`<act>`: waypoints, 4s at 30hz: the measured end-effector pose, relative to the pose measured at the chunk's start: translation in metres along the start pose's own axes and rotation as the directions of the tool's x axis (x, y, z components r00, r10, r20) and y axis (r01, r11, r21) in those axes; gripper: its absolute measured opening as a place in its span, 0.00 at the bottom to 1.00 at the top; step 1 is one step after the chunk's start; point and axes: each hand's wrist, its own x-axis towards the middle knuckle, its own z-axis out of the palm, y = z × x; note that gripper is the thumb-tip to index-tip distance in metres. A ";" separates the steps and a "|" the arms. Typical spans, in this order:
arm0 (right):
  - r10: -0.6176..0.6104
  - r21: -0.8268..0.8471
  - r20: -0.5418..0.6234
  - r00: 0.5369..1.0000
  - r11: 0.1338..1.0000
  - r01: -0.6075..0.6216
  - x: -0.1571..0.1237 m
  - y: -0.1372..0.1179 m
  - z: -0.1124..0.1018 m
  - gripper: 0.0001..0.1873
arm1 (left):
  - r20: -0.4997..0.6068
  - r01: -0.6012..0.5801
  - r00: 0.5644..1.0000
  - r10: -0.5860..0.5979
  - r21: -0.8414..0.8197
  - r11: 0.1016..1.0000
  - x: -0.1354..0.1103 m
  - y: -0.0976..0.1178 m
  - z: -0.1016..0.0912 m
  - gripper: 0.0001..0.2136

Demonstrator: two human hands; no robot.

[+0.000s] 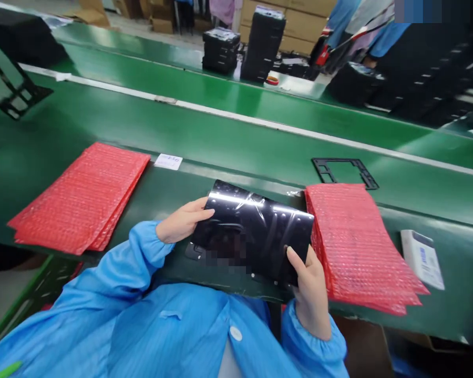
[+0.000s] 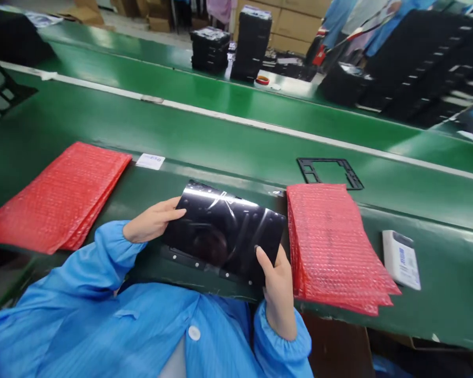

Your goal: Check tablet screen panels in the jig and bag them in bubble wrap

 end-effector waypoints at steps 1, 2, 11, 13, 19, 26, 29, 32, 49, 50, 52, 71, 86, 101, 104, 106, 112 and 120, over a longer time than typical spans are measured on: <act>-0.042 -0.084 -0.011 0.999 0.996 0.041 0.002 0.002 0.000 0.34 | -0.025 -0.038 0.999 0.039 0.035 0.999 0.000 -0.005 -0.001 0.28; -0.088 -0.181 -0.021 0.996 0.980 0.082 0.004 0.005 0.000 0.36 | -0.056 -0.070 0.996 0.075 0.082 0.994 -0.001 -0.010 -0.003 0.30; -0.144 -0.510 -0.050 0.988 0.855 0.099 0.007 0.036 -0.011 0.40 | -0.164 -0.030 0.955 0.246 0.774 0.633 -0.001 -0.042 -0.022 0.20; -0.143 -0.529 -0.057 0.988 0.844 0.091 0.004 0.036 -0.010 0.40 | -0.158 -0.036 0.954 0.254 0.783 0.620 0.000 -0.044 -0.024 0.19; -0.133 -0.562 -0.058 0.989 0.823 0.078 0.001 0.032 -0.006 0.40 | -0.172 -0.018 0.952 0.254 0.794 0.607 0.001 -0.048 -0.025 0.19; -0.158 -0.610 -0.059 0.986 0.788 0.090 0.001 0.035 -0.008 0.40 | -0.174 0.000 0.956 0.236 0.804 0.595 0.001 -0.048 -0.025 0.20; -0.176 -0.624 -0.075 0.982 0.776 0.092 0.000 0.036 -0.008 0.42 | -0.162 0.014 0.959 0.232 0.846 0.533 -0.001 -0.047 -0.021 0.21; -0.177 -0.645 -0.081 0.981 0.760 0.084 0.000 0.036 -0.010 0.45 | -0.153 0.055 0.952 0.264 0.937 0.344 -0.006 -0.047 -0.014 0.24; -0.104 -0.885 0.044 0.994 0.458 0.087 0.011 0.029 -0.016 0.43 | -0.087 0.138 0.951 0.297 0.978 -0.156 -0.013 -0.048 0.004 0.21; -0.092 -0.910 0.057 0.994 0.405 0.089 0.012 0.028 -0.016 0.43 | -0.087 0.142 0.953 0.289 0.974 -0.174 -0.012 -0.046 0.004 0.21; -0.076 -0.964 0.078 0.994 0.250 0.095 0.013 0.025 -0.016 0.43 | -0.080 0.143 0.959 0.271 0.965 -0.220 -0.011 -0.043 0.005 0.21; -0.210 -0.863 0.480 0.852 0.058 0.501 0.023 0.011 -0.027 0.41 | 0.260 -0.180 0.942 0.214 0.925 -0.333 -0.013 -0.053 -0.033 0.41; -0.365 -0.755 0.601 0.711 0.032 0.655 0.054 -0.002 0.057 0.28 | 0.036 0.039 0.952 0.304 0.970 -0.238 -0.019 -0.073 -0.011 0.36; -0.772 -0.653 0.366 0.519 0.184 0.734 0.046 -0.020 0.051 0.13 | -0.380 -0.025 0.925 0.017 -0.016 1.000 -0.024 -0.030 0.038 0.23; -0.810 -0.652 0.272 0.520 0.242 0.718 0.036 -0.026 0.033 0.11 | -0.374 0.015 0.919 -0.122 -0.277 0.961 -0.027 -0.016 0.034 0.22; -0.828 -0.656 0.159 0.538 0.319 0.684 0.030 -0.024 0.018 0.11 | -0.428 0.008 0.889 -0.164 -0.343 0.939 -0.027 -0.010 0.024 0.20; -0.516 -0.442 0.138 0.845 0.732 0.519 0.014 -0.013 -0.012 0.19 | -0.520 -0.118 0.848 -0.106 -0.379 0.918 -0.024 -0.005 -0.004 0.15; -0.240 -0.159 0.432 0.869 0.929 0.335 -0.003 -0.013 -0.004 0.19 | -0.510 -0.116 0.846 -0.155 -0.461 0.880 -0.021 -0.008 -0.011 0.15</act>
